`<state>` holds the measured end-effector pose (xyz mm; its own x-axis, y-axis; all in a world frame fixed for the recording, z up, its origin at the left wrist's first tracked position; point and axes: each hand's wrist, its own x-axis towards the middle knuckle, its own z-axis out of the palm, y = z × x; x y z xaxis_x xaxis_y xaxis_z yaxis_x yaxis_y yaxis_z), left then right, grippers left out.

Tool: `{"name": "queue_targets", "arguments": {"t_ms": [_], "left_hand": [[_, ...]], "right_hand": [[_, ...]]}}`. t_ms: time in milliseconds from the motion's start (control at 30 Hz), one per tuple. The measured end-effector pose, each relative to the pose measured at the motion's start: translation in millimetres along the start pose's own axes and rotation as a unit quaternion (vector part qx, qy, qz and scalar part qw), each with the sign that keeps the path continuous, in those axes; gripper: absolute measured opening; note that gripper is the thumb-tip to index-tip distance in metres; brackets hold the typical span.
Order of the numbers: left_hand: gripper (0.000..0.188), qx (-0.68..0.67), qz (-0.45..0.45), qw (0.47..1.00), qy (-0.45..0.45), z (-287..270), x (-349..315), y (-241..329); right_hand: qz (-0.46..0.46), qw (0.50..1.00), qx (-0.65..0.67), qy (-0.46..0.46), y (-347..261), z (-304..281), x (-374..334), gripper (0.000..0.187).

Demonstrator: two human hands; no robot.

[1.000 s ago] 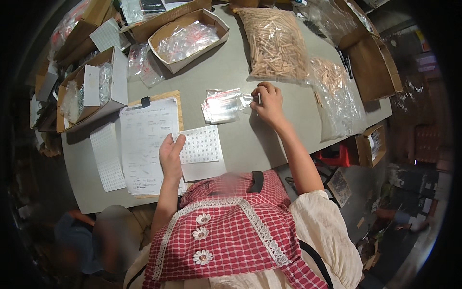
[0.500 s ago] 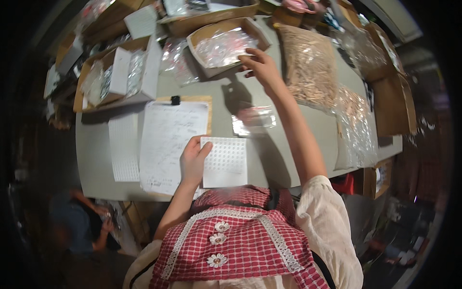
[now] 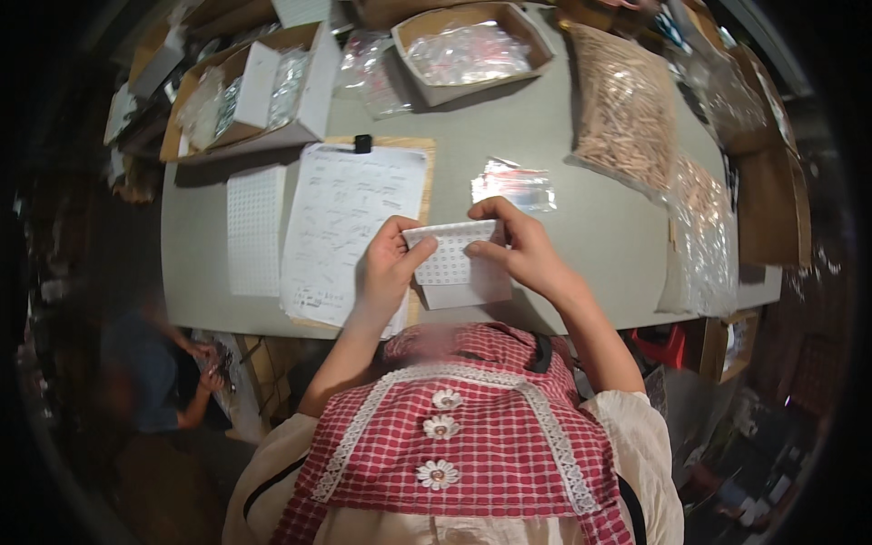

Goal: The person repeatedly peels small round stickers from a sheet and affixes them to small clear plastic bags on a table. The person handles the sticker sheet and bags by hand, placing each labeled bag into a nearby cardboard box.

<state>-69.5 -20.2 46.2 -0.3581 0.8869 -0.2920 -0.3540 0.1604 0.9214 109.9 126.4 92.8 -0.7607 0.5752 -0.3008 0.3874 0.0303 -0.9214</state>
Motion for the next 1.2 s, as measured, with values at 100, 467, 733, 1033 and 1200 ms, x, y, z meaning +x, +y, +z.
{"name": "queue_targets", "arguments": {"t_ms": [100,467,733,1033,1200], "left_hand": [[0.025,-0.008,0.036,0.999,-0.025,4,-1,9],[0.016,0.016,0.032,0.999,0.01,22,-18,41],[0.016,0.059,0.078,0.995,0.01,7,-20,27],[0.013,-0.011,0.011,0.999,-0.028,32,-31,39],[0.013,0.038,0.025,0.999,-0.022,33,-33,49]], "right_hand": [[0.02,1.0,0.011,0.006,-6,-7,-13,0.035],[-0.01,0.99,0.138,-0.021,-22,-22,-48,0.022],[0.005,0.987,0.154,-0.035,-23,-24,-57,0.016],[-0.043,0.997,0.058,0.037,-15,-17,-57,0.02],[-0.003,0.99,0.138,-0.006,-11,-22,-60,0.019]]}}
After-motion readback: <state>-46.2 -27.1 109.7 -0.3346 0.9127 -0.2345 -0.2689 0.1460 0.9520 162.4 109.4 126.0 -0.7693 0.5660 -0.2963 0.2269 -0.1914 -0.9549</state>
